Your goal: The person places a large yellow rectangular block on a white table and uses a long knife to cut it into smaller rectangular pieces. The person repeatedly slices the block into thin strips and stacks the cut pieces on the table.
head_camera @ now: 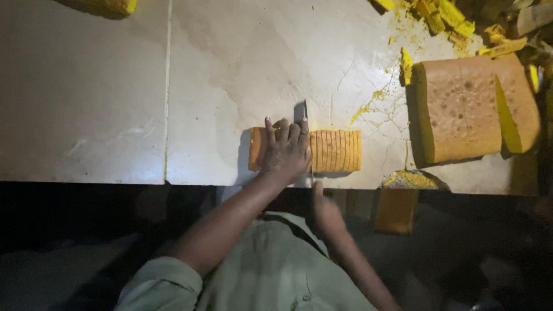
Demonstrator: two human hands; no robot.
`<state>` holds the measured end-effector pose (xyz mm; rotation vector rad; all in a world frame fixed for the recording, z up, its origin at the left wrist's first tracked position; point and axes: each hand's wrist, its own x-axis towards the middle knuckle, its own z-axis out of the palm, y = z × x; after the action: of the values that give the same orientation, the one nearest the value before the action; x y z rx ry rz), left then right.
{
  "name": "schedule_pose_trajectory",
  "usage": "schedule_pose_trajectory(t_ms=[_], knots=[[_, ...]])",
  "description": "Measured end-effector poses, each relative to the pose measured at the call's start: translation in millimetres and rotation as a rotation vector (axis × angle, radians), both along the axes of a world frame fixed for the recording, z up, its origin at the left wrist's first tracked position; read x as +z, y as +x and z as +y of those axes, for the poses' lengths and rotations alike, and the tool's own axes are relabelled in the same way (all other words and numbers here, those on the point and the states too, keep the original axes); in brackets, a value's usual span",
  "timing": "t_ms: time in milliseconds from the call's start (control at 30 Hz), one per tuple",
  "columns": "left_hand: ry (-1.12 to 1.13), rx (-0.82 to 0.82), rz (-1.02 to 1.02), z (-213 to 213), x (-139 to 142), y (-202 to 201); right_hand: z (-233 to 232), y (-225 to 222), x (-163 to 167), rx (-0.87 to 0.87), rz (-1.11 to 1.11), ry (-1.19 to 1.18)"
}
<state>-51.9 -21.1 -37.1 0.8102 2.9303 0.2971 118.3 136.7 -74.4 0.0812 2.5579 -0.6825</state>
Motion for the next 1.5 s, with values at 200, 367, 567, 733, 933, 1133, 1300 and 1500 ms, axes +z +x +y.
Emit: schedule_pose_trajectory(t_ms=[200,367,567,733,933,1133,1300,1500], knots=[[-0.035,-0.013,0.049,-3.7,6.9,-6.9,-27.3,-102.6,69.6,-0.104,-0.042,-0.016],[-0.106,-0.024,-0.081,-8.9,18.2,-6.6,-28.9,-22.9,126.7,-0.115,-0.281,-0.096],[-0.007,0.006,0.017,-7.3,-0.2,-2.9,-5.4,36.9,30.0,-0.003,-0.002,-0.175],[0.038,0.019,0.171,-11.8,-12.8,-2.5,-13.2,-57.6,12.2,-0.013,0.095,-0.042],[0.046,0.044,0.115,-20.5,-0.1,-1.1,-42.3,-69.0,105.5,-0.096,-0.097,-0.118],[0.049,0.047,-0.013,-19.0,6.7,-2.7,-18.7,31.2,72.5,-0.002,-0.182,-0.16],[-0.015,0.016,0.092,-24.1,2.9,-3.7,-23.7,-20.5,1.9,-0.189,-0.22,0.015],[-0.037,0.008,-0.056,-28.7,6.3,-6.4,-52.1,-103.1,87.0,0.033,0.125,-0.108]])
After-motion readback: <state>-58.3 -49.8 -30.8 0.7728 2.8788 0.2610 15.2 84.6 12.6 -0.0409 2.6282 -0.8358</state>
